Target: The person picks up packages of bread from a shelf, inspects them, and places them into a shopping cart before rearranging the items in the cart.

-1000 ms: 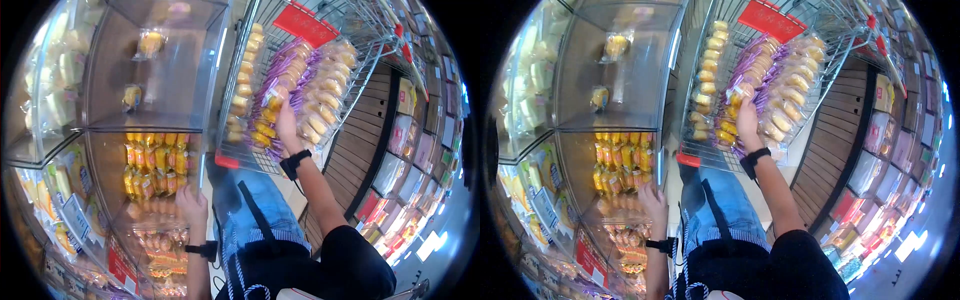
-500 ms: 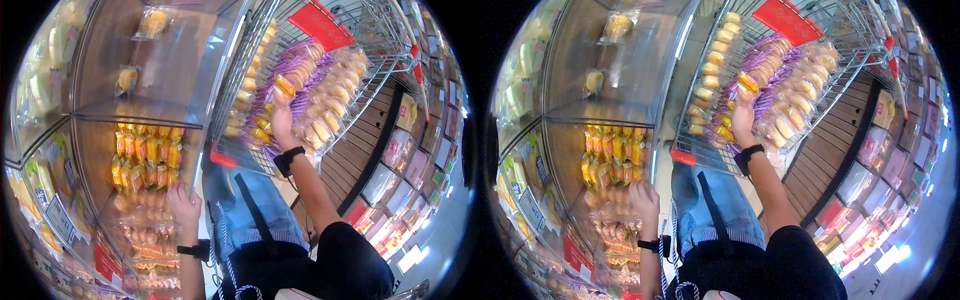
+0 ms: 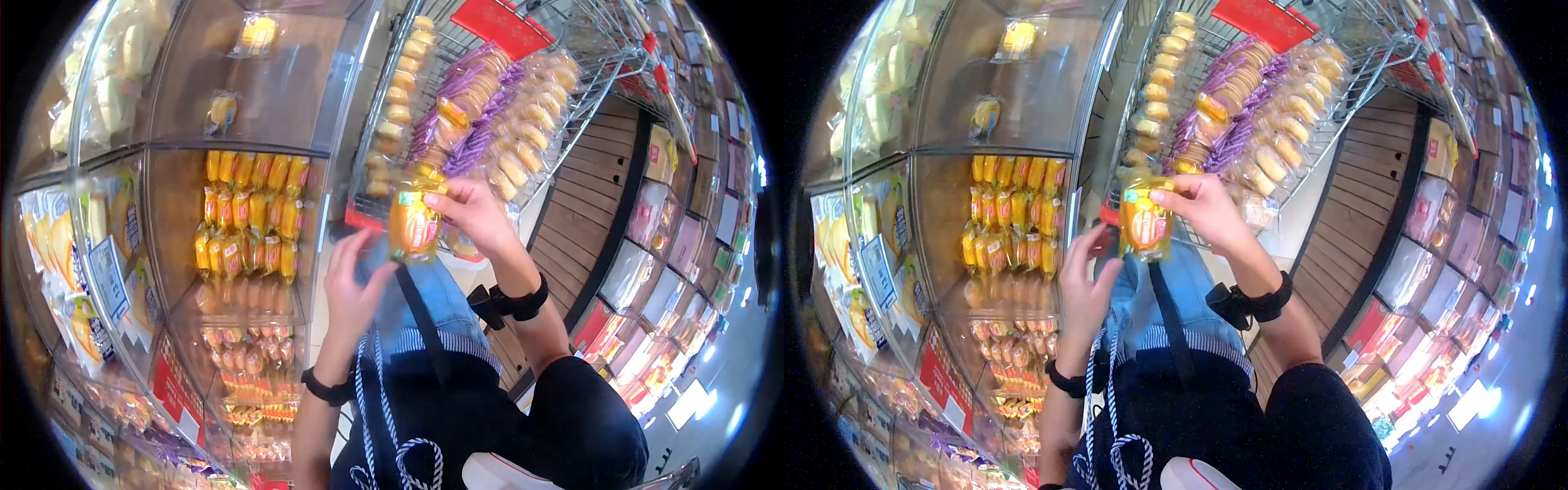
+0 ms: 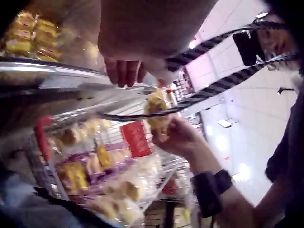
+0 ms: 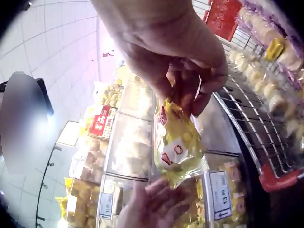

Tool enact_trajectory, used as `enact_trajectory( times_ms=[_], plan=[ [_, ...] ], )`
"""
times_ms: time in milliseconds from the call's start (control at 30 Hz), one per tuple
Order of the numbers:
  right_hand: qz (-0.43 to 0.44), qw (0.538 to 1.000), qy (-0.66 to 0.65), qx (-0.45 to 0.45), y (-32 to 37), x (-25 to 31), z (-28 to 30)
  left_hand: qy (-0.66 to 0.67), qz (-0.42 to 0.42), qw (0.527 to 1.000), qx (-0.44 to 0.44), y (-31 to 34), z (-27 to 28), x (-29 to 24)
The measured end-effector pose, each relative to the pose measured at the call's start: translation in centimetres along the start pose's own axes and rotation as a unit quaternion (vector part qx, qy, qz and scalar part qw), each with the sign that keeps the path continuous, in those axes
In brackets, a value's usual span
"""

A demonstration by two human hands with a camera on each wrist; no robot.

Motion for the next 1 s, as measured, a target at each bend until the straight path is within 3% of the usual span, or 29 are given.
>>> enact_trajectory(
  times_ms=[67, 167, 267, 400, 600, 633, 833, 1000],
  plan=[
    [0.034, 0.999, 0.007, 0.019, 1.2, 0.3, -0.2, 0.157, 0.119, 0.98, 0.024, -0.2, -1.1, -1.5],
    [0.076, 0.996, -0.04, -0.01, 3.1, 1.0, -1.1, 0.205, 0.199, 0.957, 0.055, 0.1, -0.5, -2.5],
    [0.092, 0.991, -0.093, 0.028, 3.8, 0.8, -0.2, 0.221, 0.242, 0.944, 0.035, 0.6, 1.0, -3.0],
    [0.118, 0.992, -0.028, 0.032, 5.4, 1.8, -0.5, 0.24, 0.22, 0.945, 0.026, 1.1, 2.0, -3.9],
    [0.159, 0.98, -0.099, 0.063, 6.4, 2.3, -2.3, 0.475, 0.365, 0.786, 0.151, 1.8, 2.3, -2.6],
    [0.155, 0.982, -0.093, 0.063, 6.4, 2.2, -2.4, 0.393, 0.408, 0.819, 0.086, 2.1, 1.8, -3.2],
    [0.158, 0.987, -0.016, -0.001, 6.2, 1.9, -2.9, 0.45, 0.458, 0.761, 0.095, 1.8, 2.1, -4.0],
    [0.104, 0.994, -0.017, 0.01, 6.0, 2.2, -2.1, 0.559, 0.443, 0.665, 0.221, 1.6, 2.4, -2.2]
  ],
)
Point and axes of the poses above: each hand's wrist, its own y-axis away from the middle knuckle, its own z-axis out of the back of the hand, x = y × z, the point moved 2 cm from there along -y, towards the middle knuckle, and after that the axes turned 13 degrees about -x, right-handed, at the moved point
